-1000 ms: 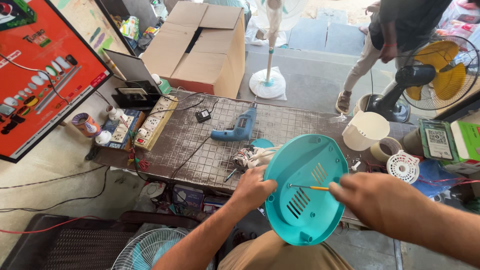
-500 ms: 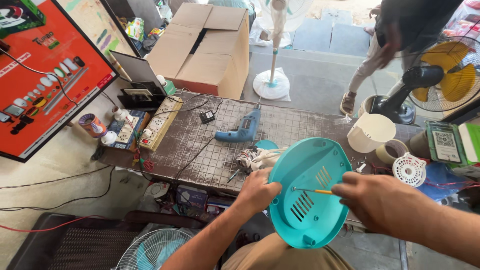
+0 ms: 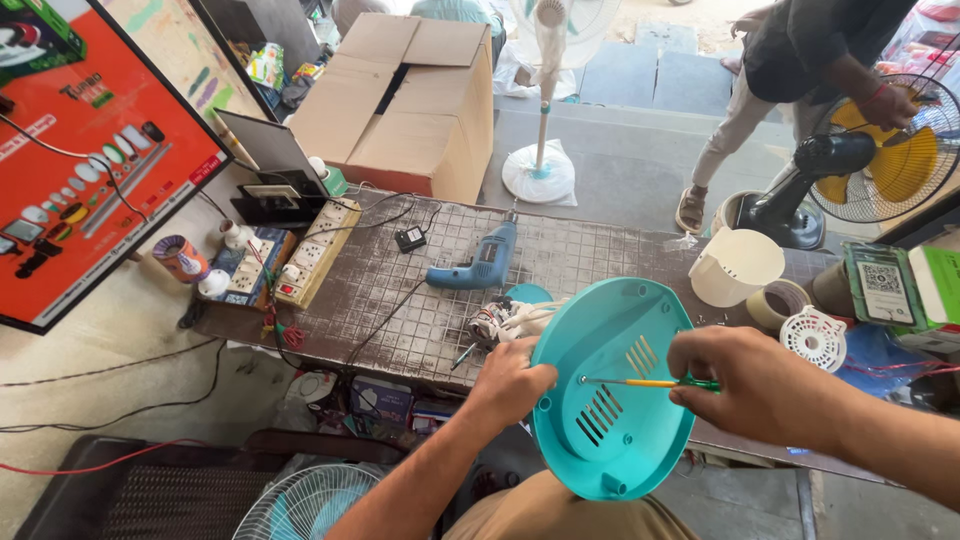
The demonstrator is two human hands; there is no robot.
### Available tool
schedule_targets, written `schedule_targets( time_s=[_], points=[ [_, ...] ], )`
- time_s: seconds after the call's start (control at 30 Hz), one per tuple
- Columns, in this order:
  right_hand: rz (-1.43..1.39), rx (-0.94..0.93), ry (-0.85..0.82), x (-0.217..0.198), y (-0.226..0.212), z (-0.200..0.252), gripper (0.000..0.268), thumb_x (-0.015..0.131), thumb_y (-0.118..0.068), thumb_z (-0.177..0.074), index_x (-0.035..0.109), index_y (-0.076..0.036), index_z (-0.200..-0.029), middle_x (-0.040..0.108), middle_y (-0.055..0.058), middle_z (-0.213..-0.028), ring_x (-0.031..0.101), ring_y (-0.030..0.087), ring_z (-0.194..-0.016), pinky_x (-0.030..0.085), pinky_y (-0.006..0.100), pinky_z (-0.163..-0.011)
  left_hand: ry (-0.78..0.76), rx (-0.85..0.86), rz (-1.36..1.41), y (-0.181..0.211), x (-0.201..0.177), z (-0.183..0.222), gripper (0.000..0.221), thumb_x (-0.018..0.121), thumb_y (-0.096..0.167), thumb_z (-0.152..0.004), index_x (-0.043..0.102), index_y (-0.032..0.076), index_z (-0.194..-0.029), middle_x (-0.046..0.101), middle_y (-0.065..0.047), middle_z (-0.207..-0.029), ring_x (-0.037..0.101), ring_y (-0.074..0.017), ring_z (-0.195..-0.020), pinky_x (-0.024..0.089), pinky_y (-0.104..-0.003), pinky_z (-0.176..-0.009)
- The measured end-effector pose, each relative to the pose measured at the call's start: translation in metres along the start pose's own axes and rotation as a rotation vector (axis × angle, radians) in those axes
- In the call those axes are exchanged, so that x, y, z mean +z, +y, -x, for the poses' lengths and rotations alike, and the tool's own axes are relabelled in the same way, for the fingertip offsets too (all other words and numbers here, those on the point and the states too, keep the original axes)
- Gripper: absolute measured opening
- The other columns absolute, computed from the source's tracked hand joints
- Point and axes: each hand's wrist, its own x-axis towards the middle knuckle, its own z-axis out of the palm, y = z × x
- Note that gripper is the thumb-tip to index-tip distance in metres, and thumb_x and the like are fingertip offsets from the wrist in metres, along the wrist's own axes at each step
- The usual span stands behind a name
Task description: The person holds a teal plastic fan base and uses a screwdriver to tighten screws into the base. They rotate the base to access different screw holes and continue securing the components together.
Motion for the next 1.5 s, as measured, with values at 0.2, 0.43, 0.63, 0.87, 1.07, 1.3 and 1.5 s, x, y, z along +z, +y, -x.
schedule_targets(
  time_s=[0.2,0.43,0.63,0.87,1.07,1.3,1.5],
  points=[
    [0.776,-0.760,0.116,-0.014,-0.027,0.013,0.046,0.060,-0.023,-0.091,0.068,0.004,-0.127,0.068,0.013,-0.091,0.066,0.028,-0.076,0.051,0.043,-0.062,-0.004,-0.063,0.012,-0.016,0.004,-0.005,0.027,0.059,0.027,-0.071,0.071,0.005,-0.081,0.072,-0.019,-0.075,0.070,-0.0353,-0.072,0.054,-0.044,-0.070],
    [-0.347,0.425,-0.076,-0.006,-0.064,-0.007,0.028,0.069,-0.029,-0.092,0.075,-0.005,-0.104,0.077,0.013,-0.078,0.075,0.030,-0.079,0.059,0.041,-0.076,0.029,0.128,-0.126,-0.032,-0.012,-0.010,0.027,0.060,0.027,-0.073,0.072,0.004,-0.081,0.073,-0.019,-0.079,0.069,-0.0345,-0.073,0.051,-0.045,-0.067],
    [0.637,-0.503,-0.080,-0.013,-0.046,0.003,0.036,0.064,-0.023,-0.086,0.066,-0.002,-0.115,0.064,0.009,-0.096,0.070,0.023,-0.074,0.056,0.036,-0.061,-0.042,-0.075,-0.044,-0.014,-0.017,-0.005,0.031,0.060,0.028,-0.070,0.072,0.004,-0.085,0.072,-0.019,-0.075,0.070,-0.0335,-0.071,0.053,-0.043,-0.069],
    [0.064,0.049,-0.120,-0.001,-0.050,0.004,0.034,0.061,-0.026,-0.099,0.072,0.001,-0.116,0.074,0.014,-0.086,0.072,0.026,-0.077,0.056,0.039,-0.067,0.030,0.046,-0.135,-0.035,0.000,-0.005,0.030,0.059,0.028,-0.074,0.072,0.003,-0.083,0.073,-0.020,-0.087,0.068,-0.0385,-0.080,0.053,-0.047,-0.074],
    [0.144,-0.167,0.050,-0.002,-0.058,0.006,0.020,0.065,-0.027,-0.091,0.066,-0.014,-0.106,0.075,0.011,-0.094,0.072,0.034,-0.082,0.057,0.047,-0.071,-0.005,-0.113,-0.066,-0.033,-0.006,-0.007,0.033,0.060,0.030,-0.070,0.074,0.004,-0.087,0.071,-0.021,-0.077,0.068,-0.0350,-0.075,0.051,-0.045,-0.070],
    [0.335,-0.096,-0.101,-0.030,-0.089,0.012,0.033,0.067,-0.020,-0.084,0.062,-0.017,-0.116,0.063,0.009,-0.091,0.071,0.032,-0.072,0.058,0.046,-0.062,-0.054,-0.122,-0.018,-0.002,-0.020,-0.004,0.034,0.059,0.028,-0.069,0.071,0.000,-0.085,0.069,-0.017,-0.072,0.064,-0.0287,-0.069,0.050,-0.041,-0.066],
    [0.430,-0.151,-0.062,-0.034,-0.081,0.014,0.030,0.067,-0.022,-0.089,0.064,-0.019,-0.118,0.060,0.004,-0.084,0.070,0.024,-0.072,0.057,0.039,-0.060,-0.058,-0.121,0.052,-0.001,-0.025,-0.004,0.031,0.060,0.026,-0.069,0.069,-0.001,-0.081,0.069,-0.017,-0.070,0.063,-0.0277,-0.068,0.049,-0.040,-0.065]
  ],
)
